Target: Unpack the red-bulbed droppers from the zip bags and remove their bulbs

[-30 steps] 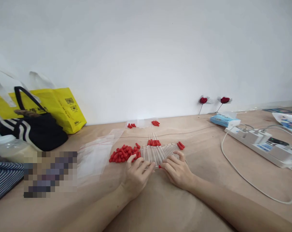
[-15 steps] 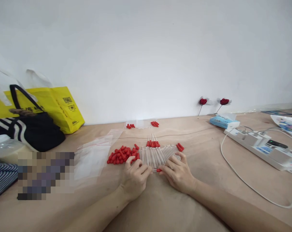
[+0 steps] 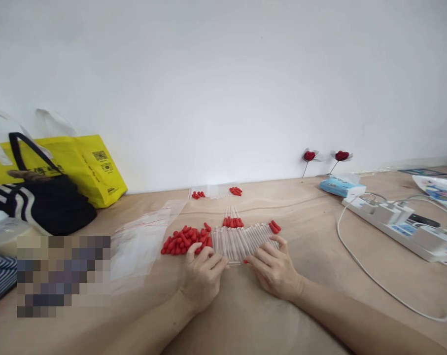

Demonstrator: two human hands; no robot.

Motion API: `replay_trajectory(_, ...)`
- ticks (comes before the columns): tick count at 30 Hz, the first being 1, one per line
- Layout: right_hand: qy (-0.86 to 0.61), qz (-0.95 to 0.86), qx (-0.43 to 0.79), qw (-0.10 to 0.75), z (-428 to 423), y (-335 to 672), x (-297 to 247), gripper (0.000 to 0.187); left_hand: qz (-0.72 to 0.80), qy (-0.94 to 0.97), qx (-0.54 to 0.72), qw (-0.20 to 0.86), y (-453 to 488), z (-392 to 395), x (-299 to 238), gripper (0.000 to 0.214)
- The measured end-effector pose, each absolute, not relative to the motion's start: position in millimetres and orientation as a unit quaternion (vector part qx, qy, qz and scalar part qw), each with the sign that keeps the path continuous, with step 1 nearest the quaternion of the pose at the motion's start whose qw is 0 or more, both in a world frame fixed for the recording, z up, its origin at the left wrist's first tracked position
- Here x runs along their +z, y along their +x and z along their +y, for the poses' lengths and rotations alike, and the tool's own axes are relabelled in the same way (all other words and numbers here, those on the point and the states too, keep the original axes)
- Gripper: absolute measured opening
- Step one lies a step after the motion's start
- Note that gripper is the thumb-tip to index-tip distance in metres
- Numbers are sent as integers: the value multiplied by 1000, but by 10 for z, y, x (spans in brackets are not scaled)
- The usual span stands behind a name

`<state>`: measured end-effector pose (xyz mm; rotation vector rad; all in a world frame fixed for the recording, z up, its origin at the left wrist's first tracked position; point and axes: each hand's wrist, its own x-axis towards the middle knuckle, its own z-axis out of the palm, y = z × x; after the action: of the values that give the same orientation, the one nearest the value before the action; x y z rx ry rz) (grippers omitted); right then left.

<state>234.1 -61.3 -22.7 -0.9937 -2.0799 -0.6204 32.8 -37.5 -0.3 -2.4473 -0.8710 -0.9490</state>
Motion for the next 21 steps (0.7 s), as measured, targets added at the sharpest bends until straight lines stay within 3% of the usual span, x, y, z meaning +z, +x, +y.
replay_trajectory(6, -544, -702, -168, 428, -439, 2605, -137, 18, -374, -847, -365, 98, 246, -265, 50, 23)
replay_trajectory(10, -708, -599, -58, 369, -281, 2865, -81, 23, -439, -825, -350, -63, 251, -122, 183, 25)
replay_trajectory(16, -779, -537, 44, 320, -156, 3051, -93, 24, -528, -741, -297, -291, 343, 180, 385, 19)
replay_trajectory(21, -784, -531, 126, 297, -125, 3073, -62, 23, -593, -693, -242, -332, 474, 374, 393, 15)
